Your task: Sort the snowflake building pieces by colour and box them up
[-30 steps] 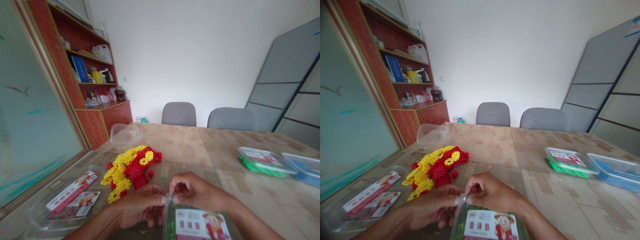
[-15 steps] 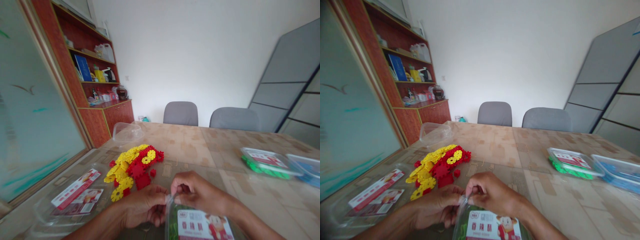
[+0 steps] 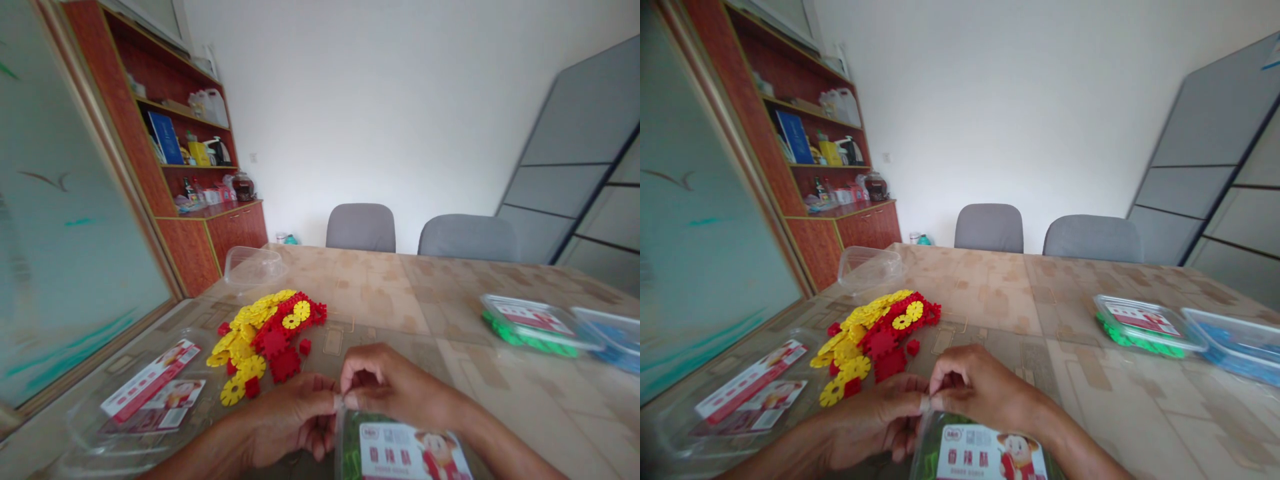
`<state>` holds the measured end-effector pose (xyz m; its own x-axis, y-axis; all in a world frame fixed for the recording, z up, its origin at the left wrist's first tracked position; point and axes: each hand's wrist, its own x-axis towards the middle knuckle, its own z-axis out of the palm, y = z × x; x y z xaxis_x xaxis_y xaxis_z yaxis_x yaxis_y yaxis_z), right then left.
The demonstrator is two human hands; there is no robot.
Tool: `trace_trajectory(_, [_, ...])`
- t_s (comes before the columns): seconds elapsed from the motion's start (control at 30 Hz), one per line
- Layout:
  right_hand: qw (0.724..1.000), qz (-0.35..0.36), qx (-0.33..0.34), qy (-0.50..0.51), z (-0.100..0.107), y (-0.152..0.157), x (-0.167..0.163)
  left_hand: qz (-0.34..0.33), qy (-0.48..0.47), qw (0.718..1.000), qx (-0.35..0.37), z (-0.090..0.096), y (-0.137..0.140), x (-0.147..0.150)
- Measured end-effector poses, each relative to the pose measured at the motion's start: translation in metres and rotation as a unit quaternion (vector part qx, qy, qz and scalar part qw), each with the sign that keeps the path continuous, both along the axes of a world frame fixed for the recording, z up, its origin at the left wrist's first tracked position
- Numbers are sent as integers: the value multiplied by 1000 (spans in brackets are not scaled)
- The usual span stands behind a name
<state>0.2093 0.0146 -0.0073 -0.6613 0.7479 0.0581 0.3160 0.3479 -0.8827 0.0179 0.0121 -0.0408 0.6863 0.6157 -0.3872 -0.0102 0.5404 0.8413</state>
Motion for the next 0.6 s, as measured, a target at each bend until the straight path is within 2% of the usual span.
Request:
trace_trajectory(0.17, [998, 11, -26, 65, 8, 0, 1, 8, 19, 1000, -6, -6, -1, 3])
trace_trajectory(0.27, [992, -11, -39, 119, 19, -1, 5, 29, 35, 999, 3, -13, -2, 6])
trace_trajectory(0.4, [988, -28, -76, 130, 24, -1, 11, 48, 59, 996, 42, -18, -2, 5])
trace_trajectory(0.5, [984, -13, -115, 135, 22, 1, 14, 59, 55, 993, 86, -13, 1, 1])
trace_trajectory(0.6, [978, -26, -125, 163, 23, 5, 18, 42, 71, 985, 152, -7, 3, -4])
